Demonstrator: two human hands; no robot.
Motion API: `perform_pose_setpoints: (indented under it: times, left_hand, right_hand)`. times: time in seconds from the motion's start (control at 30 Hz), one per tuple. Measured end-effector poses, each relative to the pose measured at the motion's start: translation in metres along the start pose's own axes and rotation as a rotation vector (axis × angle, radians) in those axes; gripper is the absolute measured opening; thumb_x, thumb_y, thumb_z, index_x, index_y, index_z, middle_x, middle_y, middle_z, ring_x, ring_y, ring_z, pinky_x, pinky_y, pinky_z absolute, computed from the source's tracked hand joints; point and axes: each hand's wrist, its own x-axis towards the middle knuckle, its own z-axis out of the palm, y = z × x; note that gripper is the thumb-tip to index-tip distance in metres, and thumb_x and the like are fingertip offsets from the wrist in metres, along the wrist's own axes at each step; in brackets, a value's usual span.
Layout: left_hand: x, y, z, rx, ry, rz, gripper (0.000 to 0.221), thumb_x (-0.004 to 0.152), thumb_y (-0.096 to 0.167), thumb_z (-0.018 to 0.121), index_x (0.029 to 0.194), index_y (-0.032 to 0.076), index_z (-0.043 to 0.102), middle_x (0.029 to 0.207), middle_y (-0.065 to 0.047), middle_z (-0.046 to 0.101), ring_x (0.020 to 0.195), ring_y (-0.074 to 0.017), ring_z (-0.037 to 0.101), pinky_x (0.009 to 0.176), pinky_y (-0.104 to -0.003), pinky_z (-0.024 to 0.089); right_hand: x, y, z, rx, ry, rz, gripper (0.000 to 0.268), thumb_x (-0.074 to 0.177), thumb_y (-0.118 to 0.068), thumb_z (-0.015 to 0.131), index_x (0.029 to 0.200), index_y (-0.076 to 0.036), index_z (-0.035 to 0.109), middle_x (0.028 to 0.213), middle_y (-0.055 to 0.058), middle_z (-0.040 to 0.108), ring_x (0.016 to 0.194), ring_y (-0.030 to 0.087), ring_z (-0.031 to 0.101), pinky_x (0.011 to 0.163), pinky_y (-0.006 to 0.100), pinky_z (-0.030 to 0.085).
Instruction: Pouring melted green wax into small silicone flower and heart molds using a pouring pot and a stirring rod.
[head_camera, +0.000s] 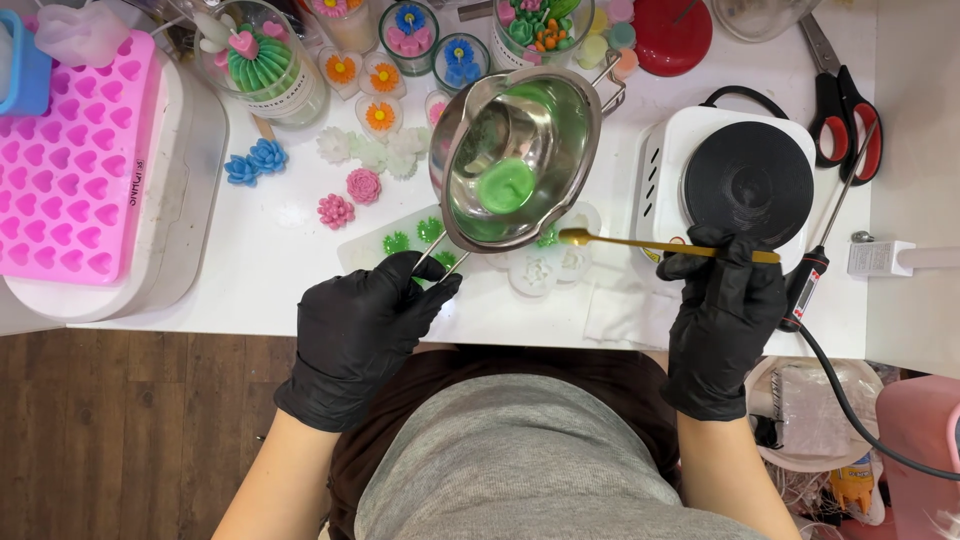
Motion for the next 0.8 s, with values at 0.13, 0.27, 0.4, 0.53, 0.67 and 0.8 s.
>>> perform_pose_setpoints:
  times: [0.13,0.27,0.4,0.53,0.67,0.8]
  left_hand:
    - [0.001,0.003,-0.002,0.027,0.047,0.093,0.024,0.087,0.025,0.083,0.103,0.011,0.074,0.077,-0.004,0.075,0.058,-0.0214,0.069,0.054,-0.033,0.053]
    - [0.0,0.004,0.0,0.061,0.031,0.068,0.023,0.085,0.026,0.085,0.101,0.013,0.076,0.07,-0.005,0.073,0.055,-0.023,0.067,0.051,-0.034,0.052]
    - [-0.002,0.0,0.002,0.047,0.042,0.077,0.024,0.086,0.026,0.085,0.103,0.011,0.076,0.072,-0.005,0.073,0.056,-0.0221,0.068,0.052,-0.033,0.052]
    - [0.0,0.0,0.003,-0.002,0.03,0.042,0.026,0.086,0.026,0.084,0.105,0.009,0.075,0.07,-0.004,0.073,0.056,-0.0189,0.069,0.052,-0.031,0.053]
    - [0.004,0.005,-0.001,-0.103,-0.047,-0.114,0.023,0.087,0.026,0.082,0.103,0.012,0.076,0.061,-0.002,0.071,0.052,-0.0129,0.07,0.05,-0.028,0.052]
    - [0.008,0.014,-0.006,-0.194,-0.154,-0.327,0.02,0.086,0.027,0.08,0.101,0.015,0.076,0.056,0.0,0.07,0.047,-0.0102,0.068,0.048,-0.027,0.052]
  right_hand:
    - [0.0,0.001,0.001,-0.048,-0.012,-0.051,0.016,0.123,-0.02,0.053,0.118,-0.005,0.057,0.101,0.011,0.071,0.084,0.021,0.071,0.069,0.025,0.048]
    - [0.002,0.004,0.004,-0.005,-0.057,-0.054,0.012,0.121,-0.015,0.053,0.123,-0.004,0.058,0.113,0.011,0.071,0.091,0.022,0.071,0.084,0.034,0.056]
    - [0.003,0.003,0.007,0.015,-0.106,-0.035,0.014,0.118,-0.014,0.053,0.128,-0.005,0.059,0.119,0.011,0.07,0.095,0.021,0.069,0.091,0.038,0.059]
    - [0.003,0.004,0.001,-0.021,-0.106,-0.023,0.016,0.119,-0.015,0.053,0.129,-0.004,0.06,0.118,0.011,0.07,0.094,0.021,0.068,0.091,0.038,0.059]
    - [0.008,-0.005,0.0,0.086,-0.033,-0.027,0.016,0.123,-0.016,0.056,0.124,-0.001,0.062,0.106,0.011,0.07,0.087,0.024,0.07,0.085,0.04,0.06]
    - [0.015,-0.026,0.02,0.196,0.002,0.01,0.016,0.121,-0.016,0.056,0.122,-0.001,0.062,0.105,0.011,0.07,0.089,0.027,0.073,0.088,0.045,0.063]
